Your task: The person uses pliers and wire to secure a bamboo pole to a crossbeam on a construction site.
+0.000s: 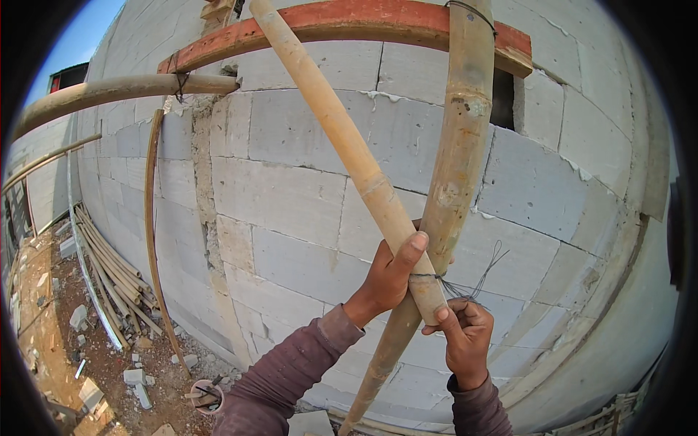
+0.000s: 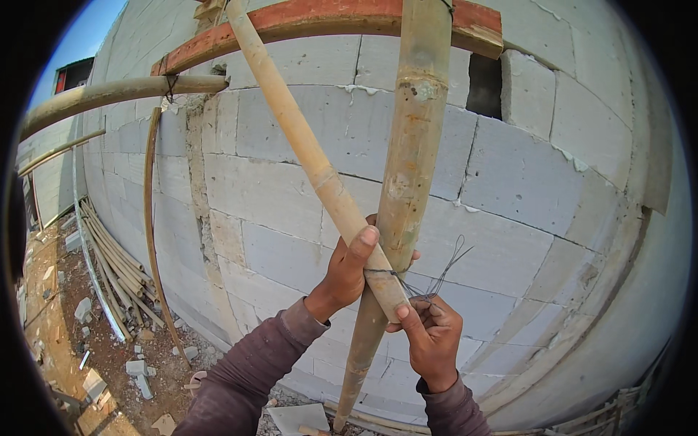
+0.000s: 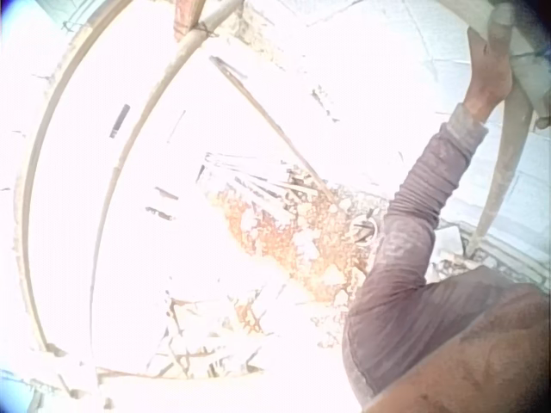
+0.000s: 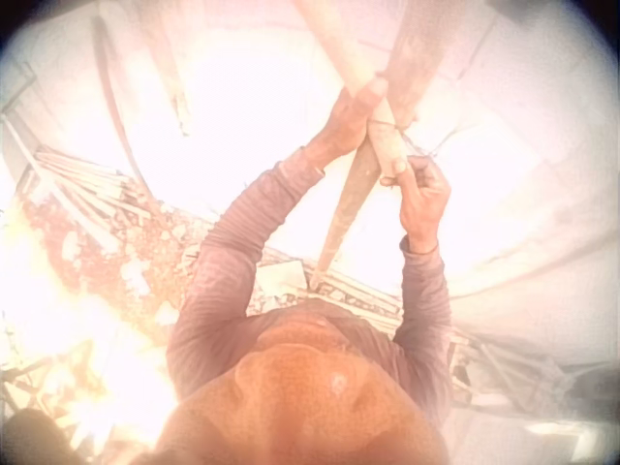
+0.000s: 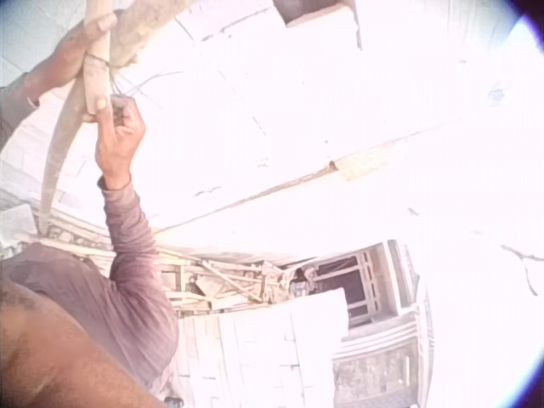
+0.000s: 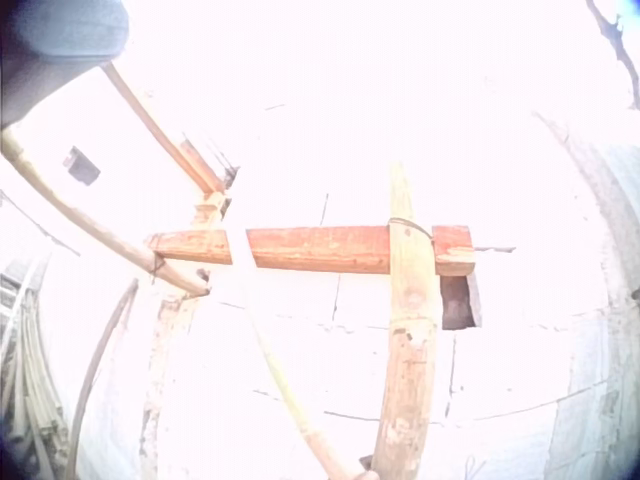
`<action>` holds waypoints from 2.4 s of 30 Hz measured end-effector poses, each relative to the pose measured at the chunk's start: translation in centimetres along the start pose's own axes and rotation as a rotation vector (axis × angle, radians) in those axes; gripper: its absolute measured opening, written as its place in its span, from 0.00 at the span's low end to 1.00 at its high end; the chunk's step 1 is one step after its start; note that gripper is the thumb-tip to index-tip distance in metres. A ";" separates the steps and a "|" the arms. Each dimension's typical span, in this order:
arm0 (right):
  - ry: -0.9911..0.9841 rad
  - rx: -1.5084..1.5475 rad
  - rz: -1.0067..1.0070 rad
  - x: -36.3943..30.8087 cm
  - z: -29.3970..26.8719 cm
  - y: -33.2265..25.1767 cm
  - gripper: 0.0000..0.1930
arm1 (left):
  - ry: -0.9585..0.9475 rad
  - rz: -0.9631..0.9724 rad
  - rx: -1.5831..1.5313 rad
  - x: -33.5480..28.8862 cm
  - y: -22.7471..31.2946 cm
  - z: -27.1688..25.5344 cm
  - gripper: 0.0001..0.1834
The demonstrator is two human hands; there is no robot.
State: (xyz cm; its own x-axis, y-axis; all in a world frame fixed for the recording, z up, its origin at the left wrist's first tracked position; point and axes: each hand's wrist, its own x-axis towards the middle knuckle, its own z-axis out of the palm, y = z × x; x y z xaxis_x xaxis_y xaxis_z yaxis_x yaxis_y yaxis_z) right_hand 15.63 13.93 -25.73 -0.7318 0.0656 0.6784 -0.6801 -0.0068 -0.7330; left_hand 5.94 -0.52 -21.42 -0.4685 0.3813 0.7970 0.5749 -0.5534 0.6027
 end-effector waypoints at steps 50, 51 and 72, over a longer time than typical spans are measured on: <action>-1.361 -0.771 0.966 -24.2 -4.0 19.8 0.23 | 1.137 -1.883 0.571 -73.7 -8.4 15.6 0.30; -1.493 -0.831 0.951 -25.1 -4.5 21.3 0.24 | 0.911 -1.950 0.415 -74.8 -6.7 17.4 0.32; -1.808 -0.625 0.830 -30.8 19.6 44.0 0.32 | 2.225 -1.251 -0.006 -79.8 -5.3 18.0 0.20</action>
State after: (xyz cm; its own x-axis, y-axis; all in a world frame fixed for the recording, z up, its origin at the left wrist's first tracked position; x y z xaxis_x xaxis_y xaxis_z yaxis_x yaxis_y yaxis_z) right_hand 7.36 -7.99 -77.92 -0.2624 -0.6041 -0.7525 -0.4250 0.7724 -0.4719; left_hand 52.35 -14.66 -87.47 -0.0928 -0.5212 -0.8484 -0.3292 -0.7881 0.5201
